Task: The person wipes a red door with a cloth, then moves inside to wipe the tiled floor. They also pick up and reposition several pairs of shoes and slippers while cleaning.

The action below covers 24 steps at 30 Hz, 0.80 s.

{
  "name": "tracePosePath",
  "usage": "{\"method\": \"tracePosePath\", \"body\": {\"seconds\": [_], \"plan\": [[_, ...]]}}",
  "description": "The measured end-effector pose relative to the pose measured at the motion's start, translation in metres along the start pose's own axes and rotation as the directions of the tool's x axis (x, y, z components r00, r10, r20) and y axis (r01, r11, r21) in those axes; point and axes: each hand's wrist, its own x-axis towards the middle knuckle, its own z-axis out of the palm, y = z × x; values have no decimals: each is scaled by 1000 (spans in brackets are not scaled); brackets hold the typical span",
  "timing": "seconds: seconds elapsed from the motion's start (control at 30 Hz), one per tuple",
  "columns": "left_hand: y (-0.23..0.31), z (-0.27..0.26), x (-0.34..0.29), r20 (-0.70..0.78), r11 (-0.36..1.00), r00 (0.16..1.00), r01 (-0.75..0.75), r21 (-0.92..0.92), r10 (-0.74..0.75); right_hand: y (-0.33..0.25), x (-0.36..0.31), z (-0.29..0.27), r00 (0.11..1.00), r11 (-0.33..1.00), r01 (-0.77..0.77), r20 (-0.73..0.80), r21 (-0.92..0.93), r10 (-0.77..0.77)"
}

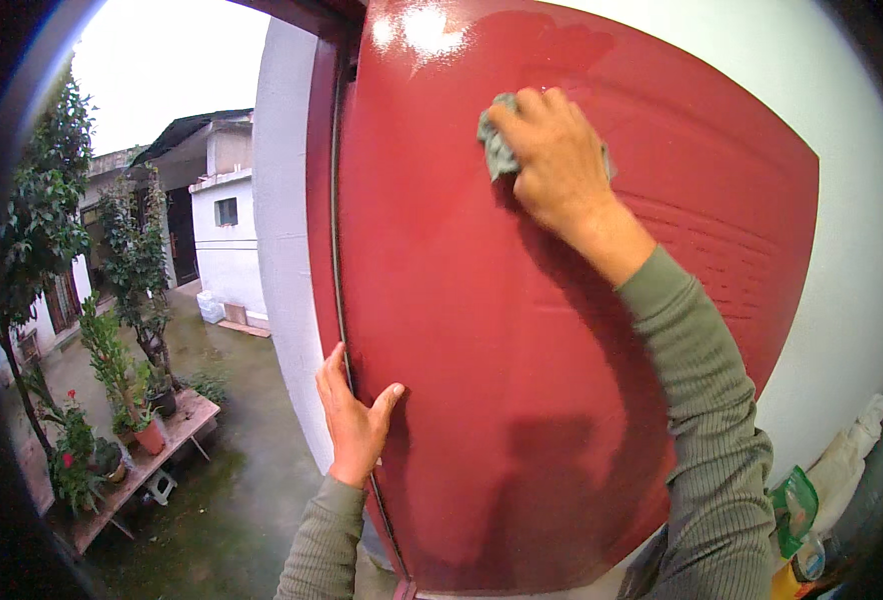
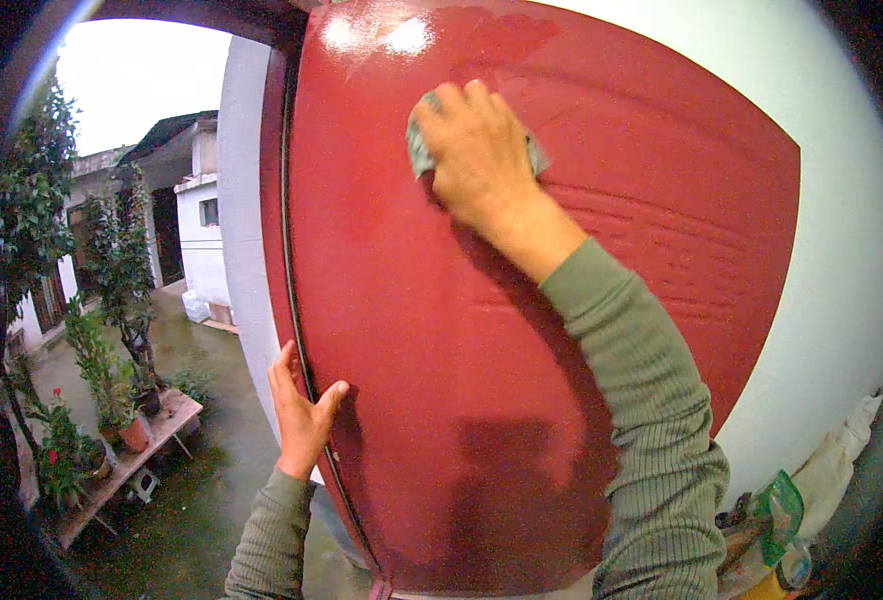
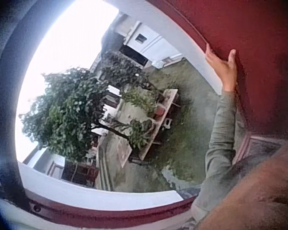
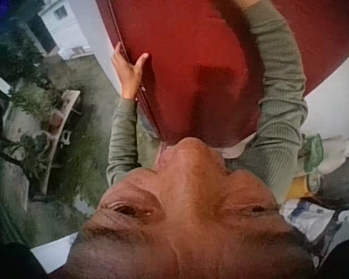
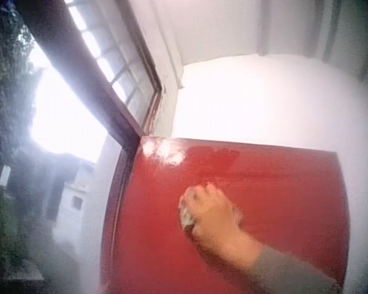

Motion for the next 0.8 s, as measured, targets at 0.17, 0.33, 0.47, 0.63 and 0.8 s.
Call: {"method": "tracePosePath", "body": {"seconds": [0.17, 0.33, 0.47, 0.63, 0.8], "plan": [[14, 35, 5, -11, 1000, 1000, 19, -5, -19, 87, 32, -14, 985, 937, -170, -48, -304, 163], [22, 44, 4, -54, 997, 996, 65, -47, -67, 44, 8, -9, 998, 998, 58, 1, -29, -58], [19, 43, 10, -64, 995, 995, 77, -70, -81, 52, 1, -23, 997, 994, 76, 13, -80, -75], [20, 50, 13, -42, 980, 992, 113, -161, -121, 101, 31, -17, 988, 998, -7, -153, -60, -2], [6, 45, 18, -38, 953, 988, 132, -274, -148, -68, -158, -18, 953, 912, 276, 38, 303, -300]]}}
